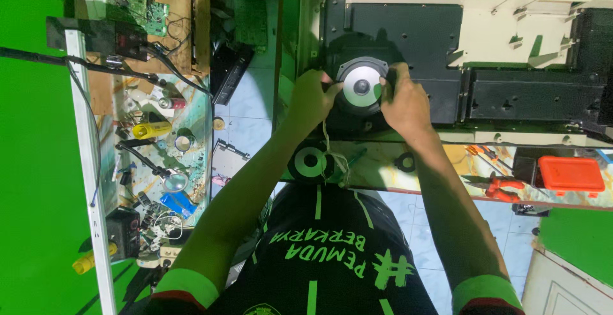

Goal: The person manipulates two speakers by hand, placing them into a plastic casing and using a screwdriver to secure components.

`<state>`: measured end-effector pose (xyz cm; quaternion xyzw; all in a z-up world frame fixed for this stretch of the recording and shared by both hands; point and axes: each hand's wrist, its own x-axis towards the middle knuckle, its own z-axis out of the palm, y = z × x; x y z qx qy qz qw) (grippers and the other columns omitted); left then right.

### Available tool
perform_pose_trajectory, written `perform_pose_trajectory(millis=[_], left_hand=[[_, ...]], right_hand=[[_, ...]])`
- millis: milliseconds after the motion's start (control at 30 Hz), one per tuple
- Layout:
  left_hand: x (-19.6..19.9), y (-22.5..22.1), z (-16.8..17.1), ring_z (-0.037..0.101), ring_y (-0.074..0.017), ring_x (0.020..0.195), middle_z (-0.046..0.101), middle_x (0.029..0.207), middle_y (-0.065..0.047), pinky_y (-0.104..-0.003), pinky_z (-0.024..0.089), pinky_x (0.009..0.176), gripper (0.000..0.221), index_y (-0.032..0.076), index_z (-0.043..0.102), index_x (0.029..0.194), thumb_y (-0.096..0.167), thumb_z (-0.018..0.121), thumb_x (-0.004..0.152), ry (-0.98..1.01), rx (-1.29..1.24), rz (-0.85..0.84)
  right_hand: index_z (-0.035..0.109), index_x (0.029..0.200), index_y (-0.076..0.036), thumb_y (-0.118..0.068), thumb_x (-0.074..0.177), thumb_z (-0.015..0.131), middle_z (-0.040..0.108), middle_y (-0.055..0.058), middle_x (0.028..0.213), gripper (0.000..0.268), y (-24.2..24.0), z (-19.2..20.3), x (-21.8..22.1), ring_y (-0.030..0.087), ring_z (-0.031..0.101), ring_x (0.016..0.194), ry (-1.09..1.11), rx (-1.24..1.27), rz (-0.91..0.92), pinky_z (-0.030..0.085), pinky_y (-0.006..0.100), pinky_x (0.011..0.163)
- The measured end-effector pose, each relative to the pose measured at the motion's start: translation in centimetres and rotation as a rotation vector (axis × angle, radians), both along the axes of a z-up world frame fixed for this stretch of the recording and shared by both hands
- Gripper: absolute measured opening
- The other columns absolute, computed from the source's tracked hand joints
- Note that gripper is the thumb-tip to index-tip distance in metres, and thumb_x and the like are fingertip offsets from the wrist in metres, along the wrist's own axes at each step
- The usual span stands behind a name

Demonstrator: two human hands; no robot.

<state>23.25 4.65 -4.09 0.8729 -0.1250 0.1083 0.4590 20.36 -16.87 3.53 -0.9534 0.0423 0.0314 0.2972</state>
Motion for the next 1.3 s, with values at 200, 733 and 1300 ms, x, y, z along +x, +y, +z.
perform_pose_trajectory(millis=[200, 733, 1300], left_hand=[[0.0, -0.2, -1.3, 0.061, -0.0389, 0.082, 0.061, 0.085, -0.017, -0.048, 0.048, 0.073, 0.030, 0.003, 0.060, 0.083, 0.020, 0.085, 0.083, 0.078, 0.041, -0.042], [-0.6, -0.5, 3.4, 0.068, -0.0306, 0.093, 0.068, 0.101, -0.006, -0.043, 0.051, 0.076, 0.031, 0.012, 0.061, 0.105, 0.021, 0.082, 0.083, 0.151, 0.197, 0.000], [-0.4, -0.7, 1.2, 0.056, -0.0279, 0.132, 0.068, 0.127, 0.000, -0.050, 0.041, 0.116, 0.031, 0.023, 0.068, 0.119, 0.038, 0.075, 0.092, 0.291, 0.043, 0.080]], right_hand=[[0.048, 0.131, -0.002, -0.024, 0.101, 0.058, 0.069, 0.029, 0.074, 0.038, 0.1, -0.3, 0.6, 0.049, 0.069, 0.072, 0.132, -0.227, 0.066, 0.054, 0.059, 0.071], [0.057, 0.136, -0.003, -0.026, 0.104, 0.061, 0.065, 0.029, 0.109, 0.039, 1.9, -1.3, -1.6, 0.046, 0.068, 0.091, -0.067, -0.172, -0.063, 0.055, 0.054, 0.075], [0.045, 0.143, 0.001, -0.013, 0.105, 0.057, 0.067, 0.027, 0.122, 0.043, 2.9, -4.9, -2.2, 0.038, 0.070, 0.117, -0.209, 0.416, -0.291, 0.054, 0.045, 0.101]])
